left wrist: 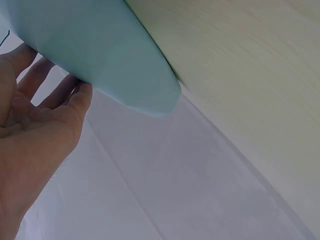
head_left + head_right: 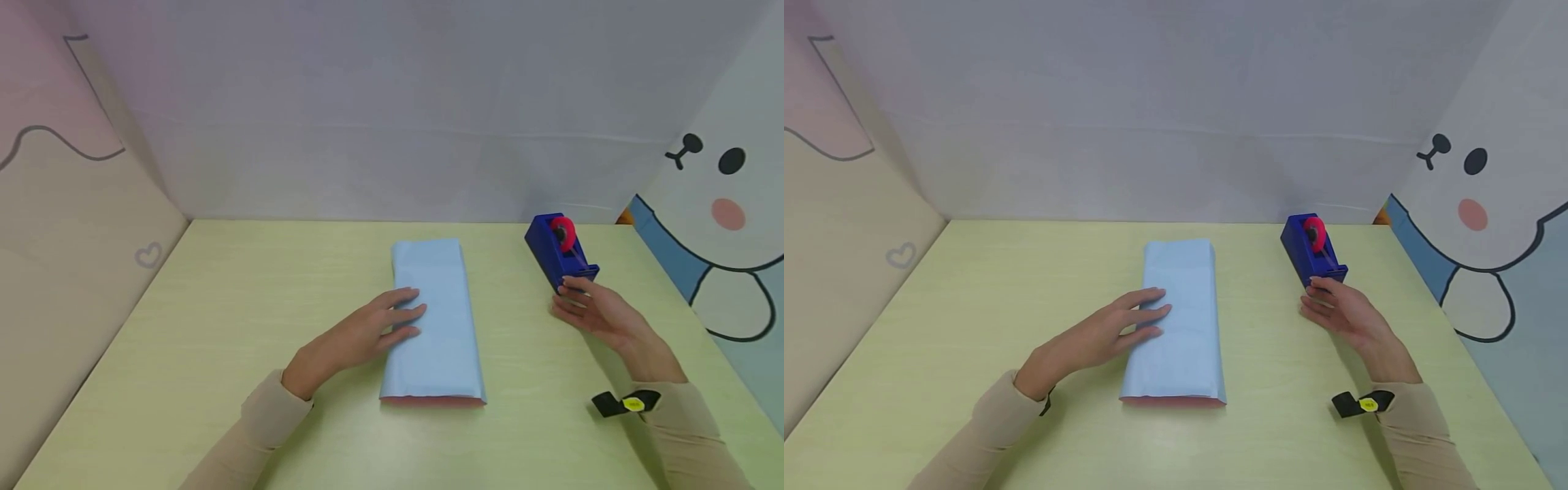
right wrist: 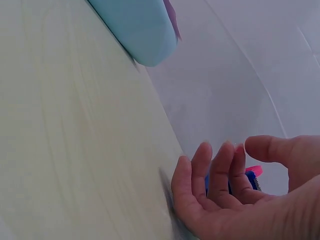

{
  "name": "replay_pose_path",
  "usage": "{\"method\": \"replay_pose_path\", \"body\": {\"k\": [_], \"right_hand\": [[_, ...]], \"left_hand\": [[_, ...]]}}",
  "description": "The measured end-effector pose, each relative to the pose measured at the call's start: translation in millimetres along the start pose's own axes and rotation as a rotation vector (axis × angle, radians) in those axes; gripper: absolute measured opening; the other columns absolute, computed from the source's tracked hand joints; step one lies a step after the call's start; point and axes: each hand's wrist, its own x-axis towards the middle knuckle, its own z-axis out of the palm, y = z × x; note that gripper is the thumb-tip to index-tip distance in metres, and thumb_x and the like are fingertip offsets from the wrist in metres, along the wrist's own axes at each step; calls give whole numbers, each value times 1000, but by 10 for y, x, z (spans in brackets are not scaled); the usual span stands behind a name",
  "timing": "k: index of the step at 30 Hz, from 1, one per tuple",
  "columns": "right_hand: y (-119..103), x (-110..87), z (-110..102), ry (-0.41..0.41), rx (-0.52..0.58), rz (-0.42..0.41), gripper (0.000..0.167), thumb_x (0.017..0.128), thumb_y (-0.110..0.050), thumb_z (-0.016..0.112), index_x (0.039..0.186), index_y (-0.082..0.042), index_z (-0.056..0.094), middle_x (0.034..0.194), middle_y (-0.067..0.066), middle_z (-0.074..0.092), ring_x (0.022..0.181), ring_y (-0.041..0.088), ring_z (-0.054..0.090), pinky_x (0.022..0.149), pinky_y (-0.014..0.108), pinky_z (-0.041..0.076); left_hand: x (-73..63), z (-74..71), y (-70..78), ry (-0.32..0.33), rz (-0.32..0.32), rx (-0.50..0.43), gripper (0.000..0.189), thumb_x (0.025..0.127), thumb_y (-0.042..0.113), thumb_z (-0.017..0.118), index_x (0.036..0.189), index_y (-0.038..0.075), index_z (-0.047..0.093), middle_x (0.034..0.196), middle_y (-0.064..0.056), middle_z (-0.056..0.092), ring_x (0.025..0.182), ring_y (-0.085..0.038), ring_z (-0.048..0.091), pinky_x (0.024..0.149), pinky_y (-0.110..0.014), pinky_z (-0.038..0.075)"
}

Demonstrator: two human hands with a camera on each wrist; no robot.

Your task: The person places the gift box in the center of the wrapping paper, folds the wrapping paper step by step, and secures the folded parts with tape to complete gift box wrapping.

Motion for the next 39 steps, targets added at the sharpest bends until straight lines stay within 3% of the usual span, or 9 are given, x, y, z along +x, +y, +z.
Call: {"method": "replay_pose_path", "body": {"k": [5,10,12,17,20,28,36,39], "right_hand": [[9,-1,13,-54,-124,-43,20,108,-11,52,105,-12,71,104,3,65,98,18,70,89,33,60],[10,-1,73,-19,-293,-50,11,106,-14,58,110,-14,68,108,-1,67,99,14,71,88,29,59],[14,-1,118,1,-404,-69,11,105,-17,60,115,-12,64,109,-2,67,99,12,71,87,26,59],[34,-14,231,30,-739,-169,33,107,-22,58,128,3,54,110,-4,65,97,5,67,87,20,57],[42,-34,286,31,-866,-225,40,108,-22,56,132,10,50,112,-2,65,96,3,66,86,18,56],[52,-78,423,18,-1065,-280,46,105,-22,62,140,5,51,114,16,72,97,4,66,84,18,51],[87,-68,517,55,-1159,-257,41,104,-29,63,128,3,57,113,15,72,101,21,63,87,30,49],[104,-59,536,54,-1181,-261,40,104,-30,64,127,2,59,114,15,72,102,24,64,86,29,51]], "left_hand": [[11,-3,-3,-15,-15,-6,43,101,20,68,138,-1,62,150,-22,50,144,-34,44,115,-38,40],[9,-3,-8,-11,-9,-3,43,101,20,69,138,-1,62,150,-22,51,144,-33,45,115,-37,41],[6,-1,-10,-7,-3,0,43,101,19,69,138,-2,62,149,-22,51,143,-34,45,114,-37,41],[0,-3,-11,-4,-1,2,43,101,19,69,138,-2,62,149,-23,51,143,-34,45,114,-38,41],[1,-8,-8,-11,-15,-9,43,101,20,69,138,-2,62,150,-22,50,144,-33,44,115,-38,40],[1,-9,-12,-10,-17,-18,43,101,19,68,138,-1,62,151,-22,50,144,-33,44,115,-37,40],[4,-11,-9,-21,-19,-4,43,101,20,68,139,-1,61,151,-21,50,144,-33,44,115,-37,39],[5,-10,-4,-26,-19,-4,43,102,20,68,138,-2,61,151,-22,50,144,-33,43,115,-37,39]]}}
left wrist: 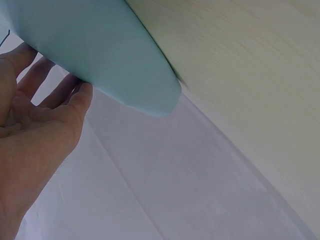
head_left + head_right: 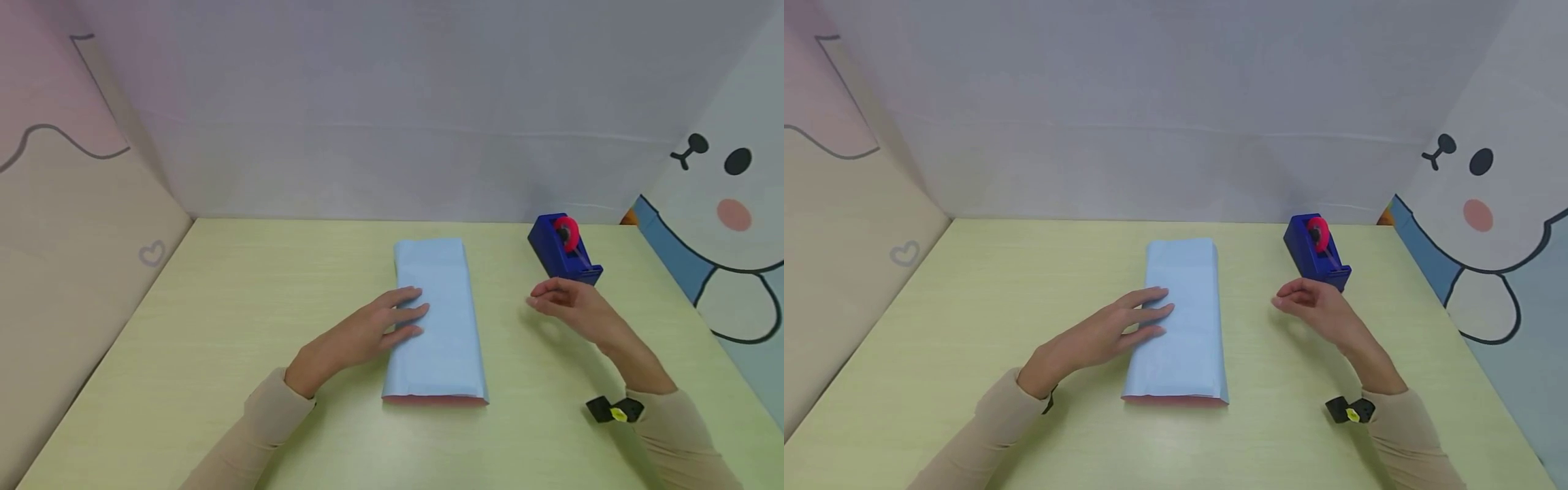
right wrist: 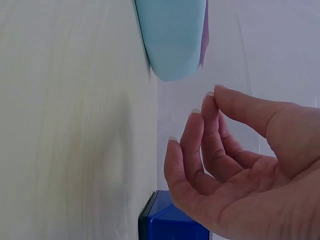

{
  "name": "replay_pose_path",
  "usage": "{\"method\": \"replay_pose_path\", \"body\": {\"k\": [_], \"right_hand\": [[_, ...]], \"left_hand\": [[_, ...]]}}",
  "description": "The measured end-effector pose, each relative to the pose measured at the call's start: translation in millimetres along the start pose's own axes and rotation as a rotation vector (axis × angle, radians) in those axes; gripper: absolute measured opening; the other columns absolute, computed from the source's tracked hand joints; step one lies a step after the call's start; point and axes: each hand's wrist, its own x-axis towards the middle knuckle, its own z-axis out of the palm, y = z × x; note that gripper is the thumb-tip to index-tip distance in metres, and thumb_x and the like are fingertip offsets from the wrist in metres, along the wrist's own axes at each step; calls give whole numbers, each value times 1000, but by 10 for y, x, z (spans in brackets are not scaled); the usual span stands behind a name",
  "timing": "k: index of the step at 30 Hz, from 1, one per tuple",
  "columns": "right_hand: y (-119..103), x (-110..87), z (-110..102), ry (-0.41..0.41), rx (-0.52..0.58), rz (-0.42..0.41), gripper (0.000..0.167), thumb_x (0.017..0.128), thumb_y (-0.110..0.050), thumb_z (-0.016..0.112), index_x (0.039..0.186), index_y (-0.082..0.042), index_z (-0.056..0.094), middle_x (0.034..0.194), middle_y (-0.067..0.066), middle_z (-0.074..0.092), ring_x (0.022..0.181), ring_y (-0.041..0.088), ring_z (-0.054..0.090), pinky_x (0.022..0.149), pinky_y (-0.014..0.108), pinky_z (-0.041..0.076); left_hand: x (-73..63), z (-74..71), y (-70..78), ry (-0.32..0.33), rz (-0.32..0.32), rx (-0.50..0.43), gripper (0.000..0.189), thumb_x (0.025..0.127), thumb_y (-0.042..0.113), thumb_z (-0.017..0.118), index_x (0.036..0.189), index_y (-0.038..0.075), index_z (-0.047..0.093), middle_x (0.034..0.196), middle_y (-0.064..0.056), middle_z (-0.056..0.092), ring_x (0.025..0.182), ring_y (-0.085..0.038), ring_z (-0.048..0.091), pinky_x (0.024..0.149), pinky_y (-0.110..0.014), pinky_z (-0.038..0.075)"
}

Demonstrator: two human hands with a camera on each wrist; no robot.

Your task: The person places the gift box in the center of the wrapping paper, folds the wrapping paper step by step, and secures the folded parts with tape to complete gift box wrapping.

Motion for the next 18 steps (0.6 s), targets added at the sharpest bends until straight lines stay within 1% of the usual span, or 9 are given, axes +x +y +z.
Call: {"method": "replay_pose_path", "body": {"k": [3,7,11,18], "right_hand": [[-32,-4,15,-5,9,-46,35,106,-26,61,126,3,60,115,16,70,102,23,66,85,24,53],[-97,-8,34,-21,72,-121,30,108,-18,56,126,6,59,116,20,67,100,16,69,86,17,54],[-161,1,57,-28,112,-147,31,108,-17,55,127,7,56,115,23,66,98,13,69,86,18,55],[-221,14,91,-38,131,-192,29,107,-14,57,127,7,54,109,22,67,95,16,70,86,23,58]], "left_hand": [[-1,1,3,-3,-3,-1,43,102,20,68,139,-2,61,151,-21,50,145,-33,43,116,-37,39],[-1,5,2,-3,-6,3,43,102,20,68,139,-1,61,151,-21,50,144,-33,44,116,-37,39],[4,5,2,-7,-7,1,43,102,21,67,139,-1,61,151,-21,50,145,-33,43,116,-37,39],[6,3,9,-14,-14,0,44,102,22,67,139,-1,61,152,-21,49,145,-33,42,116,-37,38]]}}
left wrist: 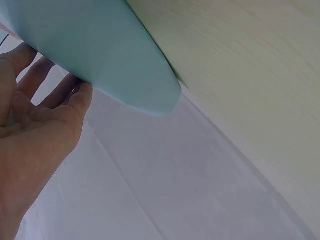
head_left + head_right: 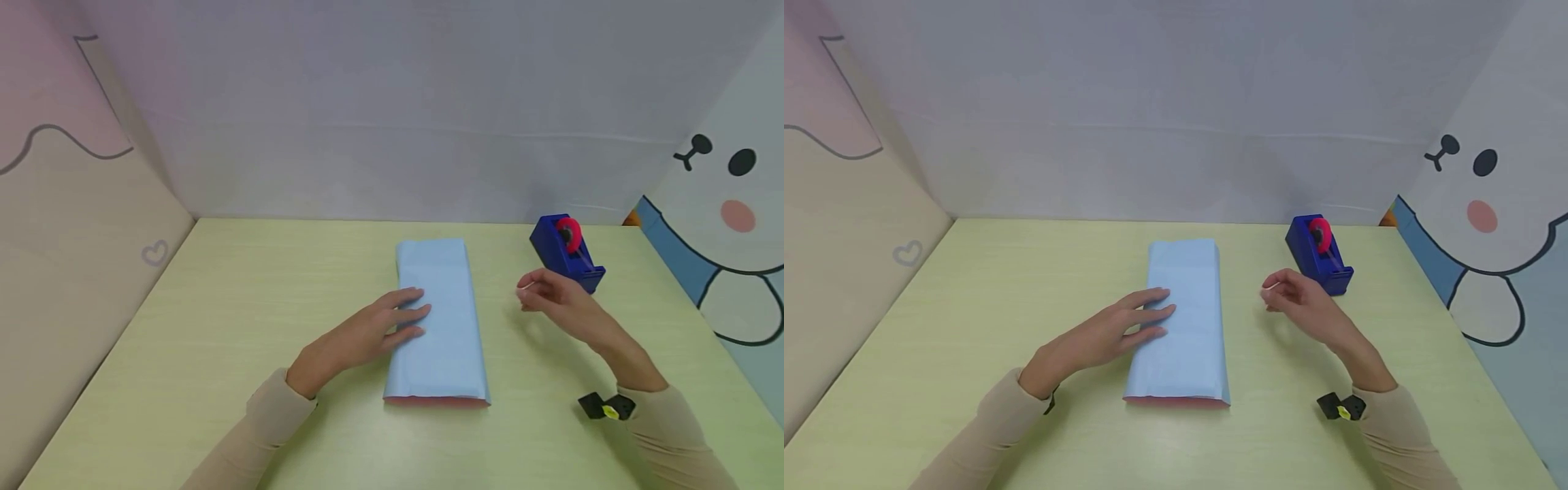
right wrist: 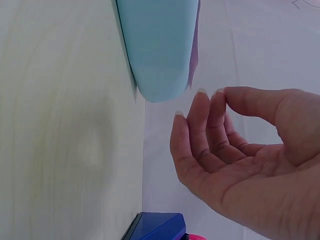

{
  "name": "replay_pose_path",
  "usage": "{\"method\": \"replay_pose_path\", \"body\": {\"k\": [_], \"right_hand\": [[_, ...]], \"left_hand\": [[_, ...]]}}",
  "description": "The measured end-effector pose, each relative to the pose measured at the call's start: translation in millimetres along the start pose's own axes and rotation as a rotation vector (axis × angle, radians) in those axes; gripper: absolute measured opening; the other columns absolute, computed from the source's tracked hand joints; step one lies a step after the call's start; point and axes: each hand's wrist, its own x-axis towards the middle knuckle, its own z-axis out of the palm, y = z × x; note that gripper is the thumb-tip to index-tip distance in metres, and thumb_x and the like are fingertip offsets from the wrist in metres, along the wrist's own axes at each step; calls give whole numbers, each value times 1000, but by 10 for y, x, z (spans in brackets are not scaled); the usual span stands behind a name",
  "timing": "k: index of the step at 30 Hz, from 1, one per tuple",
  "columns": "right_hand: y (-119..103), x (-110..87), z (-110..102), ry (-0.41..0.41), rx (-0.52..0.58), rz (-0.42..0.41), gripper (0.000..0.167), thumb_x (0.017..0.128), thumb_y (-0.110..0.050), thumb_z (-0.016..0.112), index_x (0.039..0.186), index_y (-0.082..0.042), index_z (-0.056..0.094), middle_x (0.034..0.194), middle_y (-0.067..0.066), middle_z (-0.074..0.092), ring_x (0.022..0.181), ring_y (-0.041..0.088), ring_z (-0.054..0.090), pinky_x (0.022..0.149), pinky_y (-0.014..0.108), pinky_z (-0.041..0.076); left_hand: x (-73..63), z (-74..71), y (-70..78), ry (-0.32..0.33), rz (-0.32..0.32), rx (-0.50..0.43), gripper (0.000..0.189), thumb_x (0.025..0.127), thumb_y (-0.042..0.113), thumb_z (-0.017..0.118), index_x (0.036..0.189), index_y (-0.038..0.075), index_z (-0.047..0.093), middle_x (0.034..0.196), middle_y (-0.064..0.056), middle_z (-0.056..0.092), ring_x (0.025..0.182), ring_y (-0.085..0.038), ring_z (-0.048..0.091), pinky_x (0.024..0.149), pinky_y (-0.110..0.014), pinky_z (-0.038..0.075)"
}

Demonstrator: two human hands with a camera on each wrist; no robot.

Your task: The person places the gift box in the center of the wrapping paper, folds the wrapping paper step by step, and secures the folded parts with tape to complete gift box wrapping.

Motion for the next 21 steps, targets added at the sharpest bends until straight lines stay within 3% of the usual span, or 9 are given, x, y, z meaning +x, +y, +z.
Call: {"method": "replay_pose_path", "body": {"k": [6,14,21], "right_hand": [[-36,19,35,2,30,-49,27,106,-11,58,126,7,52,106,21,67,93,17,70,85,23,58],[-100,48,87,-36,125,-166,21,105,-5,57,120,8,50,101,7,67,91,20,69,85,26,59],[-116,75,117,-98,169,-233,16,105,-2,56,118,6,50,97,12,65,90,26,67,84,26,58]], "left_hand": [[1,-8,9,-12,-16,-4,44,103,22,66,140,0,60,153,-21,48,146,-33,41,117,-38,38],[-4,0,-1,-9,-12,-8,44,103,21,66,140,-1,60,152,-21,48,146,-33,42,116,-38,38],[-3,-5,3,-4,-7,-5,44,102,21,66,140,0,60,152,-21,49,145,-33,42,115,-37,39]]}}
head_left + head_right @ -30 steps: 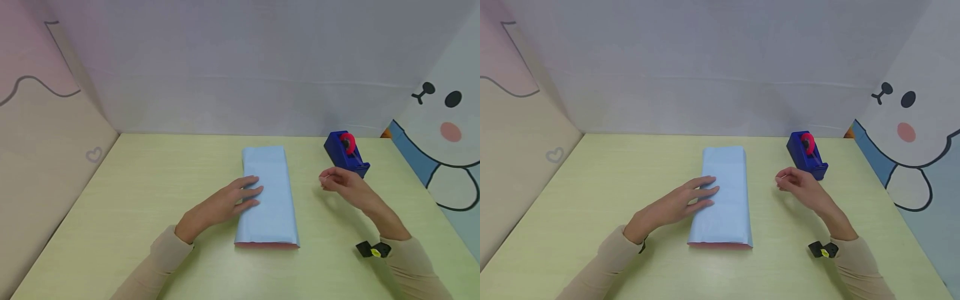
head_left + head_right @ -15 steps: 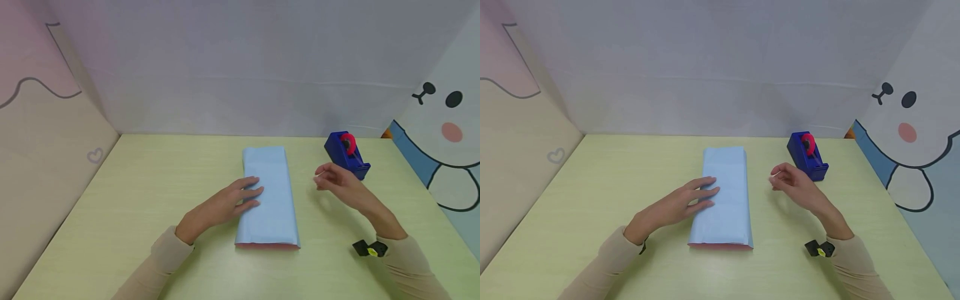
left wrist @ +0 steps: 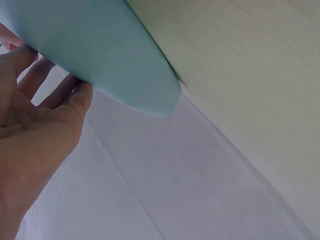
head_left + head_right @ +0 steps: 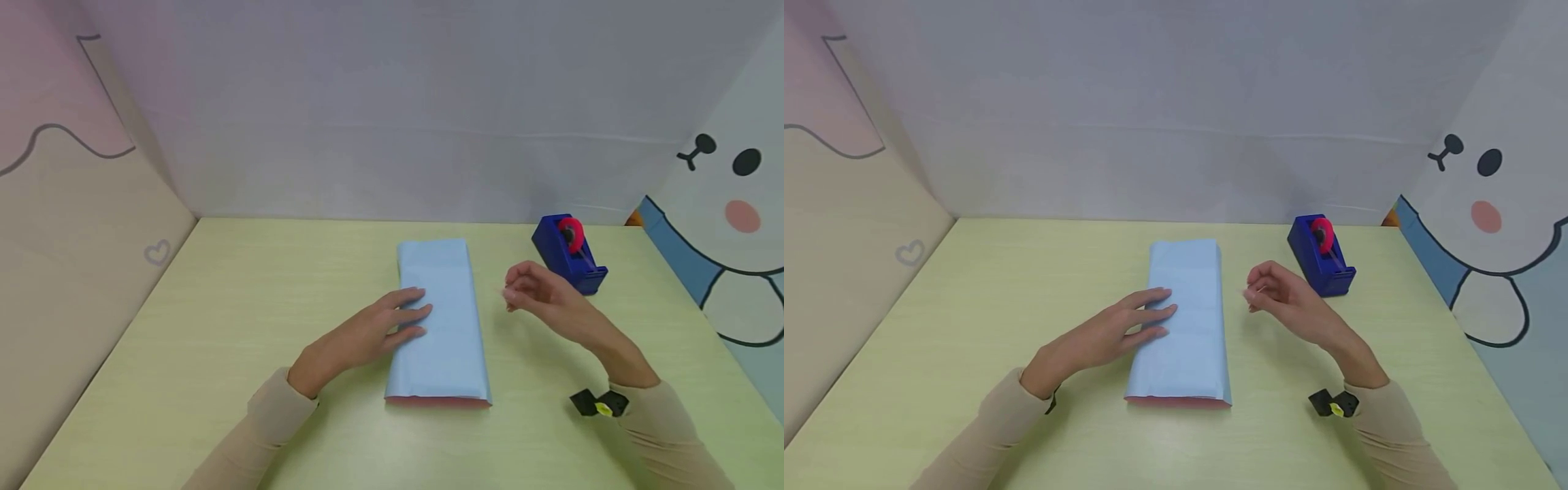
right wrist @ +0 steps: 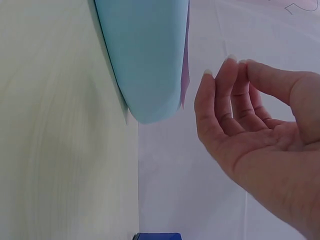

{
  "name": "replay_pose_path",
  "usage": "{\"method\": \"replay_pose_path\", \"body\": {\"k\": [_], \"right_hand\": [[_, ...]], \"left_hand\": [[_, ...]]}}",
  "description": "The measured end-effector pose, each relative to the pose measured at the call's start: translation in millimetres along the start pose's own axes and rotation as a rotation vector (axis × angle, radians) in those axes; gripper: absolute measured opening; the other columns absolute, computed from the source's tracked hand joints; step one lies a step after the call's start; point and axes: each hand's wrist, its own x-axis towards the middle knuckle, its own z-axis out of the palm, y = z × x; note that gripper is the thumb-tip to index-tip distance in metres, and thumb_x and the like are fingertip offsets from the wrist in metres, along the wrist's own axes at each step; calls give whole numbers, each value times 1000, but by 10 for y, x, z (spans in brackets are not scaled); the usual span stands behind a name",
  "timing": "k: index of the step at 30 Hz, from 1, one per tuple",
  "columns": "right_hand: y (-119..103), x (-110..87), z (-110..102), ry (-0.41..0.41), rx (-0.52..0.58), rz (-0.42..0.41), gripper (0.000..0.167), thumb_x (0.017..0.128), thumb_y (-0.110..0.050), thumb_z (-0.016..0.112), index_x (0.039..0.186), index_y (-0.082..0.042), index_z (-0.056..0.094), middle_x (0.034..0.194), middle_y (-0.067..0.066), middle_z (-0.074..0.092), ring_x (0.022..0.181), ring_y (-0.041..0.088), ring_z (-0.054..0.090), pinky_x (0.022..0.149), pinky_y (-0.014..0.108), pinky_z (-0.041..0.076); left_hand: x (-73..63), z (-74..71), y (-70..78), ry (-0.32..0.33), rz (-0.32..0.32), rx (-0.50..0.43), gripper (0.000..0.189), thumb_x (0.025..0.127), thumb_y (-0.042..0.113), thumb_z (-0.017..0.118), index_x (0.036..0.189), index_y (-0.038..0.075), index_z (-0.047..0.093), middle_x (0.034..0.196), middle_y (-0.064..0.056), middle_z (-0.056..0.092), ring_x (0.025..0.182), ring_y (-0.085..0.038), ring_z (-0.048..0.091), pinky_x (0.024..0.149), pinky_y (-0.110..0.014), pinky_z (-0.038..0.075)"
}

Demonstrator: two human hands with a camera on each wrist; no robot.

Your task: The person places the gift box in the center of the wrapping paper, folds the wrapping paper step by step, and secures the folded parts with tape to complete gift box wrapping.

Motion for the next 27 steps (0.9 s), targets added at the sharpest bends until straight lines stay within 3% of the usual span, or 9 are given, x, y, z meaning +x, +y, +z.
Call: {"method": "replay_pose_path", "body": {"k": [10,18,27], "right_hand": [[7,90,61,-66,27,-11,15,104,-2,58,116,2,51,95,6,69,84,24,65,80,30,59],[43,207,141,-145,64,-86,12,104,2,54,115,2,49,84,15,58,72,25,57,63,36,53],[62,290,203,-176,71,-59,12,106,-2,53,116,2,47,85,16,54,68,26,55,58,37,51]], "left_hand": [[6,-2,-8,9,9,2,42,102,20,67,138,-1,62,151,-22,50,145,-33,43,116,-37,39],[-1,-16,3,-3,-8,-10,44,102,22,68,140,0,61,152,-21,49,145,-33,43,115,-37,39],[10,-11,6,13,15,1,43,101,20,69,138,-2,62,150,-22,50,143,-34,44,115,-39,40]]}}
